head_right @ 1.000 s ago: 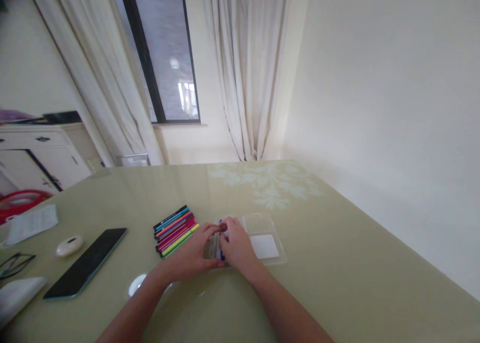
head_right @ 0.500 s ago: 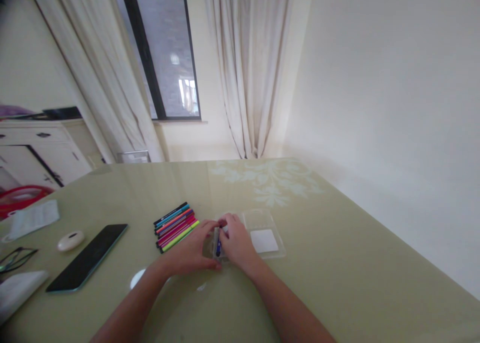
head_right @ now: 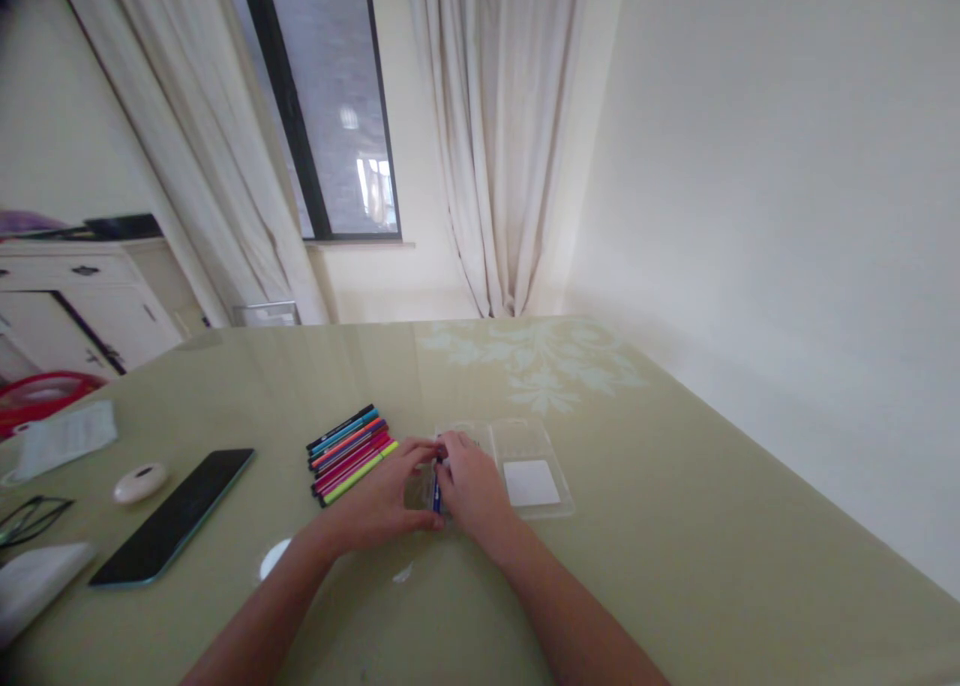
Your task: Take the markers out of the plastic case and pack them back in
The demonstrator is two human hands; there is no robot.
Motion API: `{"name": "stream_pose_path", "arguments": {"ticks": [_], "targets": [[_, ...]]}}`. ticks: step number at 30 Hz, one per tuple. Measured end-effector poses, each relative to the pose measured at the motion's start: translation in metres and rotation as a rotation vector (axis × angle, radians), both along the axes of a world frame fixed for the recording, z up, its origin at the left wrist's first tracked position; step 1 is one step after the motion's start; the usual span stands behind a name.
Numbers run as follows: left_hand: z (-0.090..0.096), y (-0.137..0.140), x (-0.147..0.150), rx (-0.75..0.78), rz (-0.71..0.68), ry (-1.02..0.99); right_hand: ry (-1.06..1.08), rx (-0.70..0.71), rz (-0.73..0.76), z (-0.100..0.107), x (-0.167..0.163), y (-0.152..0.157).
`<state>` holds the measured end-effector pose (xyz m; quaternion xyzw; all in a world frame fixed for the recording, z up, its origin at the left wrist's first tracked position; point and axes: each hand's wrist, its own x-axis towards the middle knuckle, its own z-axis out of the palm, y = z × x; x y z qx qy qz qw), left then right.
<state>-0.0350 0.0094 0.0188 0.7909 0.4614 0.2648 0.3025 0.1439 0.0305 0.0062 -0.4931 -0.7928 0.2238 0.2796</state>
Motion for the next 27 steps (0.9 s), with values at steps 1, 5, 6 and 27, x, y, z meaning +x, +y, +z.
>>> {"name": "stream_pose_path", "arguments": {"ticks": [1,5,6,27], "targets": [[0.000,0.000,0.000,0.001,-0.002,0.012,-0.029,0.001,-0.012,0.001,0.000,0.000],[-0.002,-0.001,0.001,0.027,-0.026,0.040,-0.145,0.024,-0.064,0.005,0.002,-0.001],[-0.003,-0.001,0.001,0.033,-0.028,0.043,-0.161,0.024,-0.072,0.005,0.003,-0.001],[0.004,0.014,-0.040,0.054,0.471,0.476,-0.130,0.015,-0.053,0.003,0.008,0.002]]}}
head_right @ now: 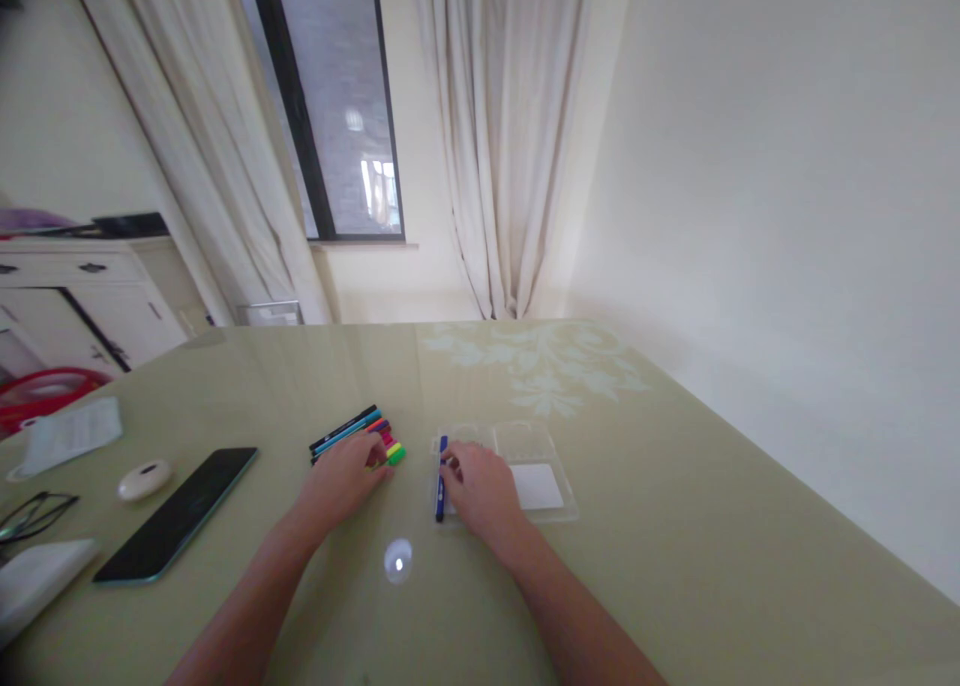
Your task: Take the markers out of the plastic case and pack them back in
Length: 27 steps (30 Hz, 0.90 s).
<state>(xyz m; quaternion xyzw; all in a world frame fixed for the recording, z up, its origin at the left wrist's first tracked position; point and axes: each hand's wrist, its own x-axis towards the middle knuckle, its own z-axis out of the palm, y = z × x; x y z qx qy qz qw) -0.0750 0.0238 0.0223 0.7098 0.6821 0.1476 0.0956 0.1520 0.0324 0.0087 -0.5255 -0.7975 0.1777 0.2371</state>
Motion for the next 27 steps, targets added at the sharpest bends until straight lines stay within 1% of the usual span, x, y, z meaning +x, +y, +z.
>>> {"name": "stream_pose_path", "arguments": {"ticks": [4,8,10,11,12,14,16,17,19,21,23,27], "targets": [[0.000,-0.003,0.001,-0.052,0.024,0.028,-0.065,0.007,0.015,0.005,-0.001,-0.002],[0.000,-0.004,0.009,-0.014,0.002,0.056,-0.090,0.004,0.039,0.007,-0.001,-0.004],[0.001,-0.002,0.012,0.023,-0.008,-0.014,-0.062,0.006,0.025,0.007,-0.001,-0.004],[0.001,-0.001,0.014,0.041,-0.019,-0.090,-0.024,0.011,0.009,0.006,-0.001,-0.003],[0.002,0.000,0.017,0.057,-0.038,-0.191,0.040,0.012,-0.005,0.006,-0.001,-0.002],[0.003,0.000,0.025,0.087,-0.101,-0.422,0.253,-0.027,0.001,0.005,-0.002,0.000],[0.004,-0.002,0.037,0.109,-0.164,-0.602,0.515,-0.142,0.055,0.005,-0.003,0.004],[0.004,-0.004,0.043,0.115,-0.182,-0.655,0.631,-0.211,0.077,0.005,-0.003,0.006],[0.005,-0.007,0.052,0.133,-0.187,-0.700,0.797,-0.318,0.093,0.005,-0.004,0.009],[0.006,-0.010,0.058,0.156,-0.176,-0.703,0.892,-0.371,0.078,0.005,-0.005,0.012],[0.007,-0.011,0.058,0.155,-0.183,-0.713,0.961,-0.400,0.053,0.005,-0.004,0.013],[0.007,-0.011,0.056,0.107,-0.206,-0.744,1.095,-0.419,-0.041,0.004,-0.002,0.016]]}}
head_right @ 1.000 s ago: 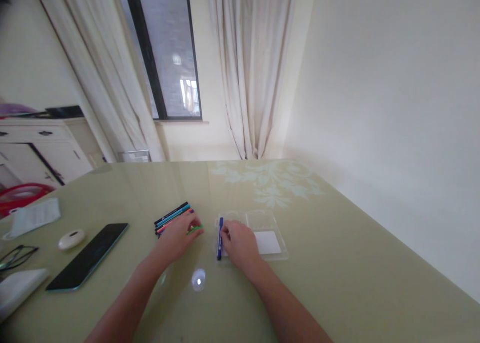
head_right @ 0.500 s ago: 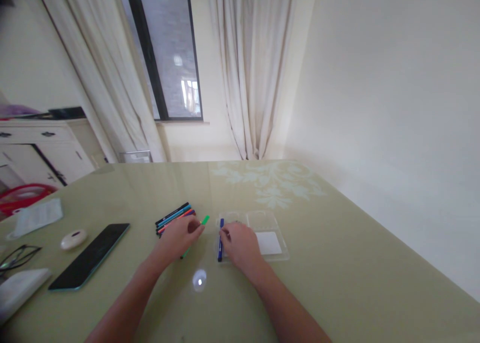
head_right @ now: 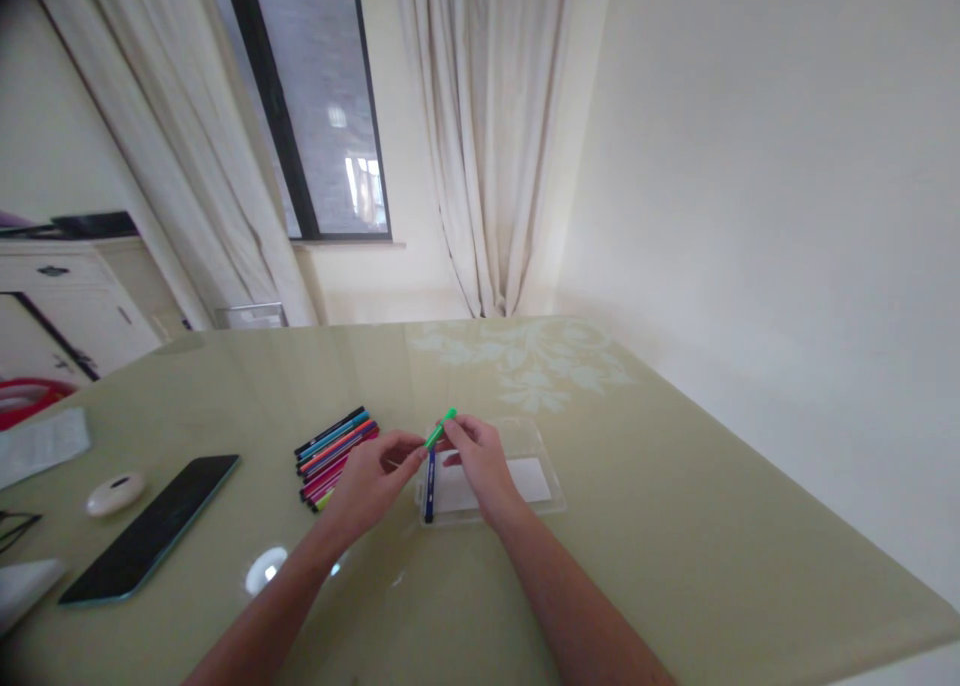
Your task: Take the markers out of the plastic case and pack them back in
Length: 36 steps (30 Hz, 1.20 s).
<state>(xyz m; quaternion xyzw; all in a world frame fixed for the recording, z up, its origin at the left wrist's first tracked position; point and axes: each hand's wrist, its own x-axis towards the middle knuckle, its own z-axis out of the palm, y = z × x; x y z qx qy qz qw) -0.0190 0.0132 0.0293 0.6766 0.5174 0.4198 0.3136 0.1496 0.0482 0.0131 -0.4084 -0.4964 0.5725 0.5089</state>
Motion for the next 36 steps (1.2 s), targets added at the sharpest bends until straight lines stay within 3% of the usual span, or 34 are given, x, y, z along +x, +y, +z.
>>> {"name": "stream_pose_path", "arguments": {"ticks": [13,21,28,36], "targets": [[-0.009,-0.003,0.014,0.089,0.185,-0.032,0.062,-0.033,0.018,0.003,-0.001,-0.002],[-0.005,-0.002,0.012,0.062,0.079,0.013,0.084,-0.050,-0.045,0.003,0.004,0.003],[-0.010,-0.003,0.015,0.098,0.156,0.057,0.078,-0.077,-0.018,0.004,0.003,0.002],[-0.011,-0.004,0.016,0.037,0.088,0.038,0.033,-0.074,-0.037,0.002,0.005,0.004]]}}
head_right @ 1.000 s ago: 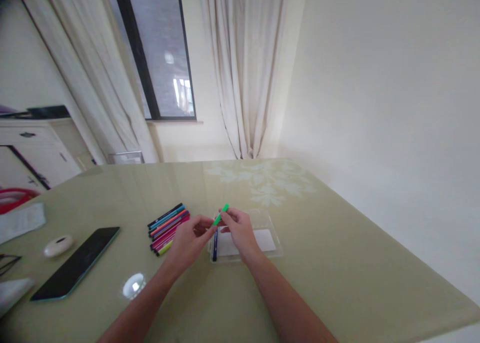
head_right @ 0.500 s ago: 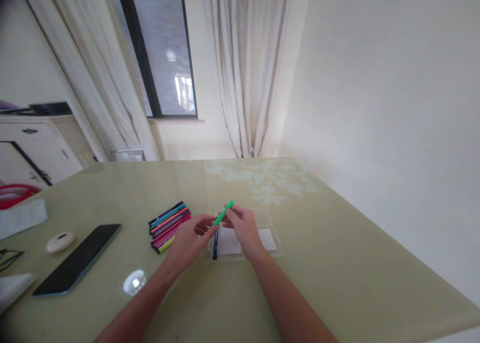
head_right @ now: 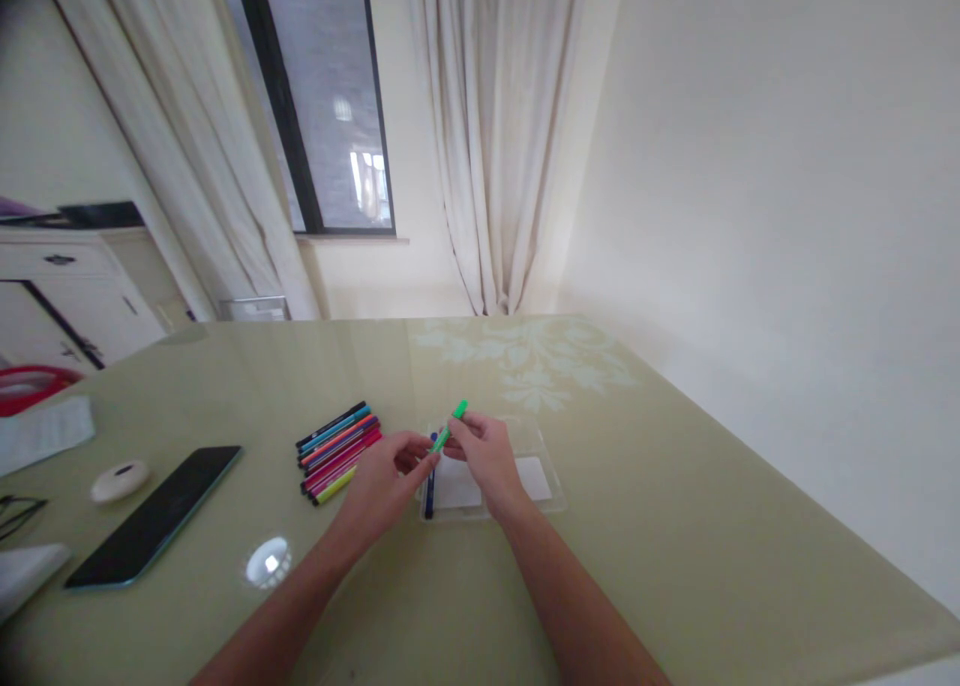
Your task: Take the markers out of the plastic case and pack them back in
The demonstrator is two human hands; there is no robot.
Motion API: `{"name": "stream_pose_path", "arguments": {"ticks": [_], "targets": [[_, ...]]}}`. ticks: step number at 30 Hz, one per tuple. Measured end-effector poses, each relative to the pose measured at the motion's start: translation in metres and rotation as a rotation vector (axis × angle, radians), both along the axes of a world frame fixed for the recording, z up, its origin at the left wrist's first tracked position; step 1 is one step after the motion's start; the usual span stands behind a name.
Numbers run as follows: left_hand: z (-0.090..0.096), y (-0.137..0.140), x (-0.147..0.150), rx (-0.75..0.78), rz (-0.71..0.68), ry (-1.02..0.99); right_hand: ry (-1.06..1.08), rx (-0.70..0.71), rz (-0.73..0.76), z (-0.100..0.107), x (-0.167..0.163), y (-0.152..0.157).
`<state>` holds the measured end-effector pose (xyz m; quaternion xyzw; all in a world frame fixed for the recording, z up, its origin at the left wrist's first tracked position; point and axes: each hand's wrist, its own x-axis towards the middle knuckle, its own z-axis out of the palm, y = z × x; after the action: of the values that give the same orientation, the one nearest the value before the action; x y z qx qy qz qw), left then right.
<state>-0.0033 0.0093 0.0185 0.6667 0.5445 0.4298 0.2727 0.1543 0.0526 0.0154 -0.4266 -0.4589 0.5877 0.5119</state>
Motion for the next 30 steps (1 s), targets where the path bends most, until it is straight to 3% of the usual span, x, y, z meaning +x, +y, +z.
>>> {"name": "stream_pose_path", "arguments": {"ticks": [7,10,14,25,30], "targets": [[0.004,0.003,-0.015,-0.012,-0.097,0.090,-0.226,0.019,0.061,0.000,0.015,0.005],[0.002,0.002,-0.024,-0.009,-0.200,0.211,-0.344,0.009,0.153,-0.002,0.020,0.006],[-0.003,-0.003,-0.025,-0.020,-0.327,0.332,-0.379,0.020,0.153,-0.008,0.013,0.003],[-0.012,-0.003,-0.022,0.002,-0.334,0.370,-0.536,0.134,0.040,-0.017,0.005,-0.002],[-0.013,-0.003,-0.023,0.012,-0.327,0.381,-0.753,0.205,0.037,-0.012,0.003,-0.004]]}}
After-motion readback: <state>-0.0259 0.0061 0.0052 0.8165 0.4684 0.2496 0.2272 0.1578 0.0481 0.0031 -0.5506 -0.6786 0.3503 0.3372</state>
